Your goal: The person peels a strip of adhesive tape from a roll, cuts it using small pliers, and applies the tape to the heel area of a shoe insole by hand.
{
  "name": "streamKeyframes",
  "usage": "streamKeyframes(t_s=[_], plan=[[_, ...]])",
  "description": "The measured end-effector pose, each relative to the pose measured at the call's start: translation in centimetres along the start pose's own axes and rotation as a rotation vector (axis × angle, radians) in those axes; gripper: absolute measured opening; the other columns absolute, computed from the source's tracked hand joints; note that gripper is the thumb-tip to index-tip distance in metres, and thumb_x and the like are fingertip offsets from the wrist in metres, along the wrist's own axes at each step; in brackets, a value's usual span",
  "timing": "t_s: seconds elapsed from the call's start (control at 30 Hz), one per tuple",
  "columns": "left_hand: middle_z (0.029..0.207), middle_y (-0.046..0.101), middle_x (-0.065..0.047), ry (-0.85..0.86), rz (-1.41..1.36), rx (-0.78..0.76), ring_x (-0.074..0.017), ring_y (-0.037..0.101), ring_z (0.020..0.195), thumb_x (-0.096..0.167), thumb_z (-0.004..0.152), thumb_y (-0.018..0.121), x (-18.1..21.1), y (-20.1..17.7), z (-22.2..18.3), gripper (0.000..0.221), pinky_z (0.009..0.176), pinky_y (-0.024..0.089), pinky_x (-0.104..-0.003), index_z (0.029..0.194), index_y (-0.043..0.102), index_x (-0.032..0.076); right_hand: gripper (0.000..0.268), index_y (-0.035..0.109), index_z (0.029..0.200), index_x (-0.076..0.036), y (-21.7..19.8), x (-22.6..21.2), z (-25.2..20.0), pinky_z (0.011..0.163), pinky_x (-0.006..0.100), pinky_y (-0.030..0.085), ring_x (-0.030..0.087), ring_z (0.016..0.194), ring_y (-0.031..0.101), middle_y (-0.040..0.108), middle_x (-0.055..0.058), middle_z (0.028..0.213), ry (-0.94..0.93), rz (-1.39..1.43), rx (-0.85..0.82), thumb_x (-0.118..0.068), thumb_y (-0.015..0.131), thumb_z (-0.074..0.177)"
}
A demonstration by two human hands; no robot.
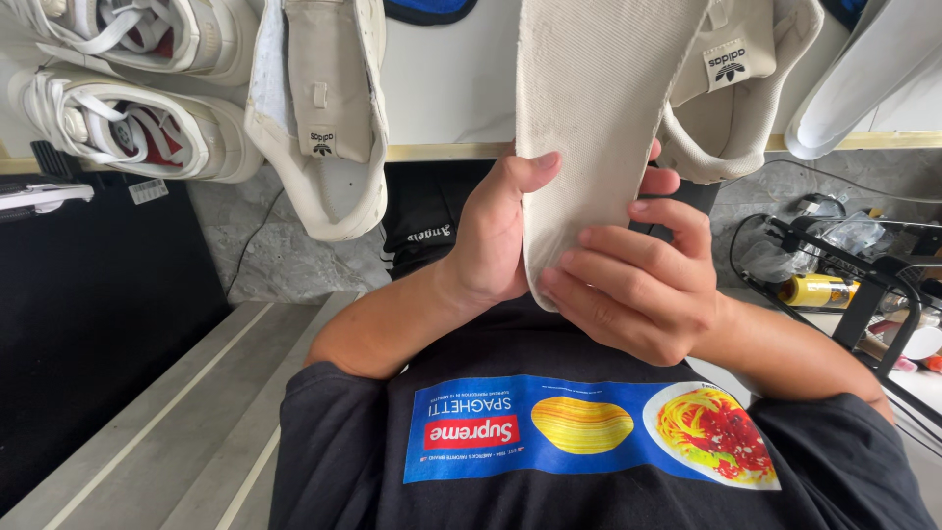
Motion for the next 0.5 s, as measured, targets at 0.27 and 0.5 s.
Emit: streamKeyframes(t_s=[0.27, 0.5], plan=[[0.123, 0.063, -0.025, 0.062, 0.045, 0.021, -0.0292, 0.062, 0.116, 0.040, 0.110, 0.047, 0.6, -0.4, -0.1, 0.062, 0.109, 0.049, -0.041, 0.146, 0.046, -0.011, 0.034, 0.081, 0.111, -0.013, 0.6, 0.2, 1.1, 0.104, 0.050, 0.045, 0.026, 0.105, 0.062, 0.060, 0.005, 0.109, 0.126, -0.016, -0.179, -0.015, 0.086, 0.078], [0.118, 0.064, -0.020, 0.055, 0.000, 0.007, -0.0254, 0.062, 0.112, 0.043, 0.111, 0.046, 0.9, -0.5, 0.2, 0.062, 0.106, 0.048, -0.038, 0.145, 0.047, -0.009, 0.034, 0.080, 0.107, -0.015, 0.7, 1.1, 1.2, 0.100, 0.052, 0.046, 0.030, 0.105, 0.060, 0.056, 0.008, 0.111, 0.177, 0.010, -0.136, -0.017, 0.089, 0.074]])
Point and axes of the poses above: each hand's wrist, its own z-axis towards the middle knuckle, its own y-axis out of the palm, x = y × z, the point moved 5 cm from there along z, towards the middle knuckle
